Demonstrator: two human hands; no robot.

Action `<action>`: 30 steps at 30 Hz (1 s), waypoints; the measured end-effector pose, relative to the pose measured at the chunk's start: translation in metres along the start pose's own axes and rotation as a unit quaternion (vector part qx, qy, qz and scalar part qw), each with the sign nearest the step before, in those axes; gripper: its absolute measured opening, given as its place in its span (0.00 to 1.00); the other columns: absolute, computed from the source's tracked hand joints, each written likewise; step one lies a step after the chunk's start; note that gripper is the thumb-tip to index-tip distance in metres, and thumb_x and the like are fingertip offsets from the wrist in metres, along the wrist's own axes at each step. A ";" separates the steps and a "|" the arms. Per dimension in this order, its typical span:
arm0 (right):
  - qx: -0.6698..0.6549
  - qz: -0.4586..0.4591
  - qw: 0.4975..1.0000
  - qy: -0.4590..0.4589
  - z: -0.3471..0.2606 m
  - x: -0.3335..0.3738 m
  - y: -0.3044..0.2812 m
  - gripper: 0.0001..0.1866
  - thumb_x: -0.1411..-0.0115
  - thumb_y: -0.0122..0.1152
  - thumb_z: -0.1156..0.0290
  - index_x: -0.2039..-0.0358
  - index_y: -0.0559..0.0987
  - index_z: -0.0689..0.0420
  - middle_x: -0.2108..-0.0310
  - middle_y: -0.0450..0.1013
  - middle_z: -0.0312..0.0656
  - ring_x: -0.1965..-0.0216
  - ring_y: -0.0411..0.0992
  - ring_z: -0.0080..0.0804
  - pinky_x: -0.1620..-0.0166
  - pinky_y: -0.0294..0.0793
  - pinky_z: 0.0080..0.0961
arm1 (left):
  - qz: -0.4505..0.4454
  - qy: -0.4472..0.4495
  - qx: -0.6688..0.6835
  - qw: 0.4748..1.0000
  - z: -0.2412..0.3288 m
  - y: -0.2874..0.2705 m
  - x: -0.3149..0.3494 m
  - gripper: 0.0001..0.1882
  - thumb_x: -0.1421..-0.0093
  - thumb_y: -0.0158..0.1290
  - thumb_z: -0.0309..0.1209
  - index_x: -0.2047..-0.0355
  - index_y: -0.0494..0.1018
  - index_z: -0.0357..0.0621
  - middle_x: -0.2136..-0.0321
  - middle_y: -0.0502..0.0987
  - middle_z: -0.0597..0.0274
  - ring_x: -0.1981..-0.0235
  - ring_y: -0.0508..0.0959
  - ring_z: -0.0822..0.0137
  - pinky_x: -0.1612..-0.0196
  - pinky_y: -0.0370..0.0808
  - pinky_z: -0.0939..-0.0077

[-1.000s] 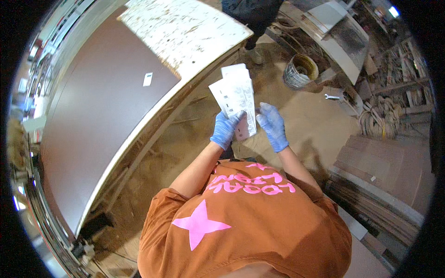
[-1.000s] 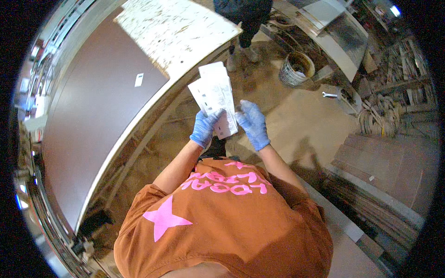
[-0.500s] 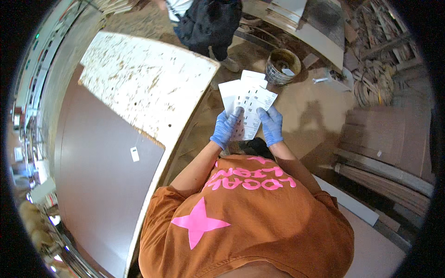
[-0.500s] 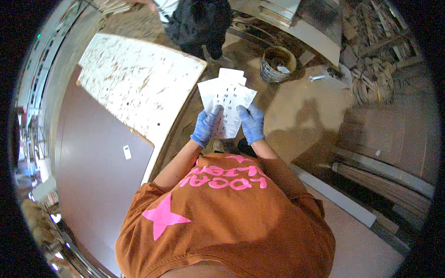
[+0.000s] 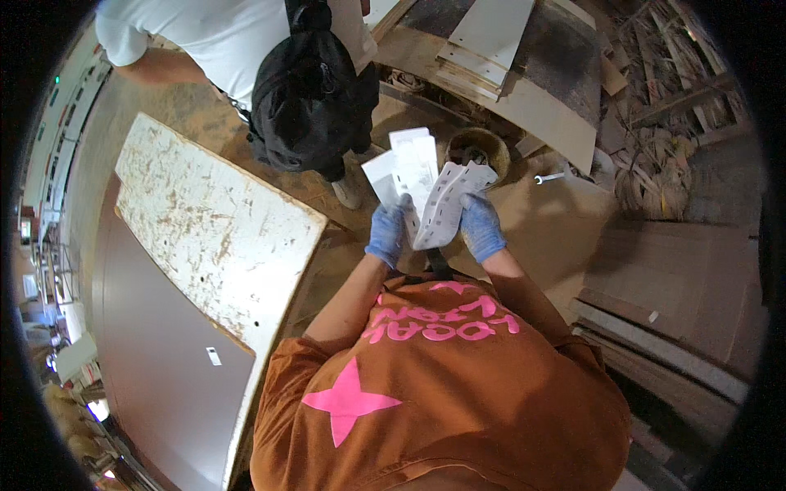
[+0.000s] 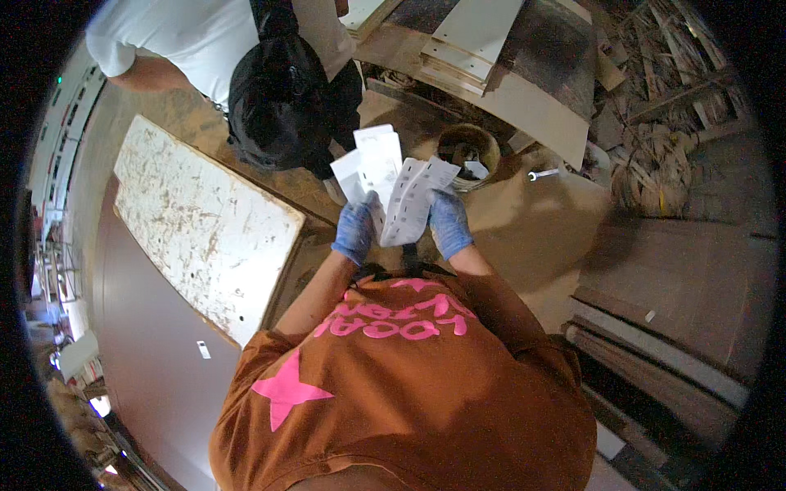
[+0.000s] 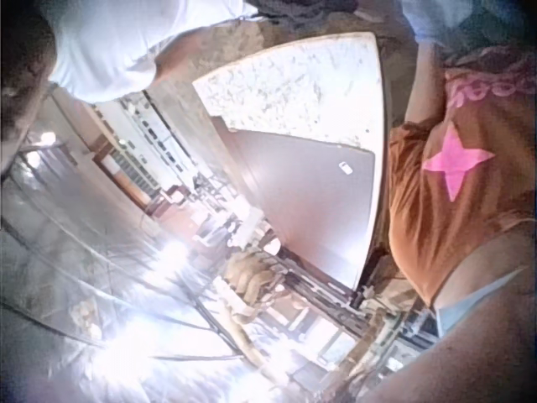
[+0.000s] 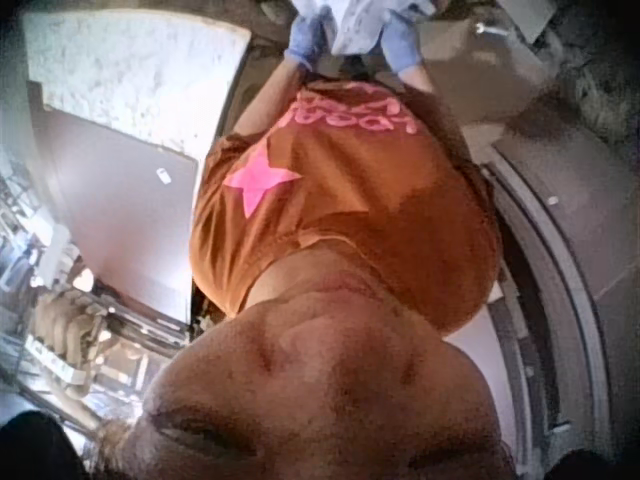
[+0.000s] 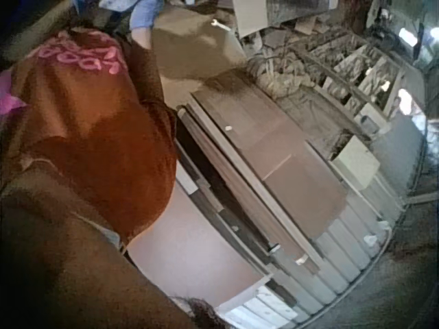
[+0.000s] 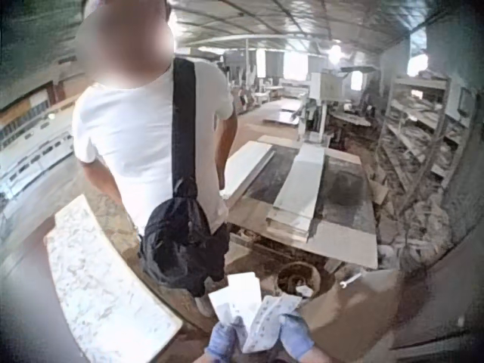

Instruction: The person walks through a woodworking shop, picks up printed labels from a control panel, and arranges them on a workbench. They then pick up a white wooden panel, place it on a stack, and continue arranging labels on the workbench while another person stands nearby.

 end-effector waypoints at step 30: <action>0.425 -0.062 0.868 -0.251 -0.133 -0.147 0.041 0.11 0.43 0.54 0.73 0.59 0.74 0.60 0.63 0.73 0.45 0.61 0.72 0.36 0.55 0.69 0.29 | -0.030 0.076 0.032 0.996 0.080 0.127 -0.180 0.21 0.44 0.60 0.29 0.52 0.70 0.35 0.61 0.77 0.60 0.65 0.76 0.69 0.62 0.74 0.75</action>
Point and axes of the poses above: each hand's wrist, its own x-axis away from the middle knuckle, its own y-axis out of the palm, z = x × y, the point moved 4 cm from there along -x, towards the middle knuckle
